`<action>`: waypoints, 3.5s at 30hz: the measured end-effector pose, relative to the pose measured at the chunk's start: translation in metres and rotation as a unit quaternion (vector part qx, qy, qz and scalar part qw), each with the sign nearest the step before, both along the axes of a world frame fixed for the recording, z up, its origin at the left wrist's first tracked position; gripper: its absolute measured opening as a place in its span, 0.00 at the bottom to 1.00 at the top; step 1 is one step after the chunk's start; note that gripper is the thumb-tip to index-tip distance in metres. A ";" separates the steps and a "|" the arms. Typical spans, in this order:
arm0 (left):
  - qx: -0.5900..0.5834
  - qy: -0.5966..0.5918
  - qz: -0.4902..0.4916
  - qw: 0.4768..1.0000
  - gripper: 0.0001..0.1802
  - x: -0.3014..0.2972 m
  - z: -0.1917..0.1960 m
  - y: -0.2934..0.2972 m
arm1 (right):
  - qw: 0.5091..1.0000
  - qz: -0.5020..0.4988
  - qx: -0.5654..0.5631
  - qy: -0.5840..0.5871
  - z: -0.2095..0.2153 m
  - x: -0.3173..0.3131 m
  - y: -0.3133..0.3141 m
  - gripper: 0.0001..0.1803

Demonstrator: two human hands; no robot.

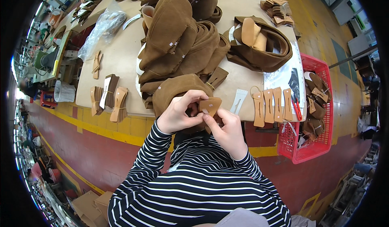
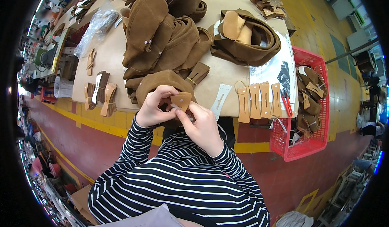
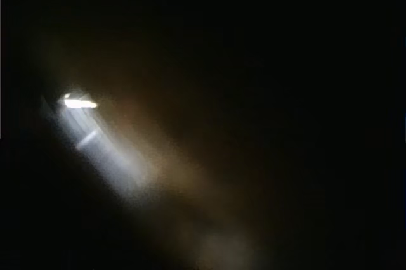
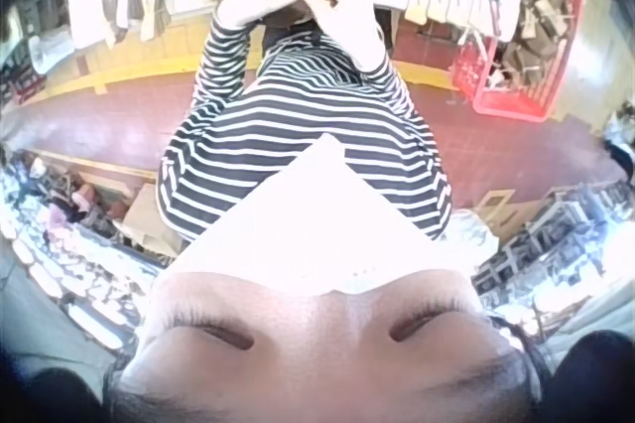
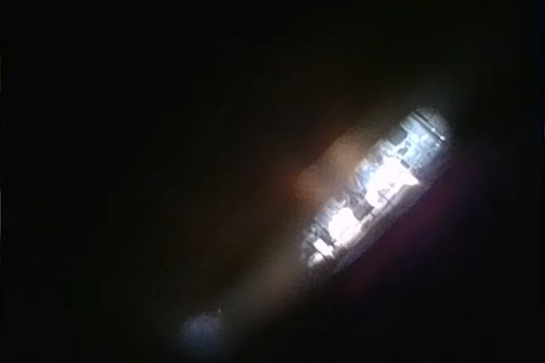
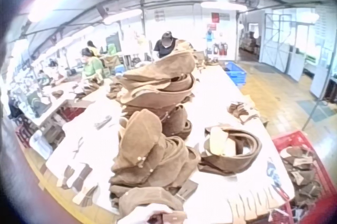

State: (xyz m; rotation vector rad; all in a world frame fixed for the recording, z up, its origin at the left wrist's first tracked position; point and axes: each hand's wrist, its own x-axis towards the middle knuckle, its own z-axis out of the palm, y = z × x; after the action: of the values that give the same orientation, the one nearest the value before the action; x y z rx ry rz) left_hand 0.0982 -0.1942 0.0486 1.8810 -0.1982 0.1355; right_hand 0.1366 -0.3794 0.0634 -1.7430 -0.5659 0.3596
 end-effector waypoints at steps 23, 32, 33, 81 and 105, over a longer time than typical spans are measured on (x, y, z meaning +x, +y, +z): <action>0.057 -0.012 0.017 0.998 0.13 -0.003 0.009 -0.002 | 0.995 -0.049 0.064 0.056 -0.014 0.003 0.004 0.08; -0.215 0.219 -0.039 0.951 0.11 -0.009 0.011 0.010 | 0.967 0.003 0.165 0.193 -0.025 0.002 0.000 0.07; -0.233 0.235 -0.041 0.943 0.11 -0.010 0.012 0.009 | 0.963 0.010 0.175 0.203 -0.024 0.002 0.000 0.07; 0.056 -0.028 0.333 0.941 0.10 -0.033 -0.049 -0.065 | 0.882 -0.082 0.279 0.369 -0.056 -0.007 0.023 0.10; -0.216 -0.120 0.366 0.897 0.11 -0.058 -0.003 -0.057 | 0.946 -0.060 0.229 0.223 -0.027 -0.015 -0.012 0.12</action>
State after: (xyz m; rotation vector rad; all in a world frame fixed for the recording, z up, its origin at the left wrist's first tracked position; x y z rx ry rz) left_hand 0.0400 -0.2507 0.0454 1.4032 0.3642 0.8587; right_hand 0.1219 -0.3913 0.0365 -1.1881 -0.1897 0.4760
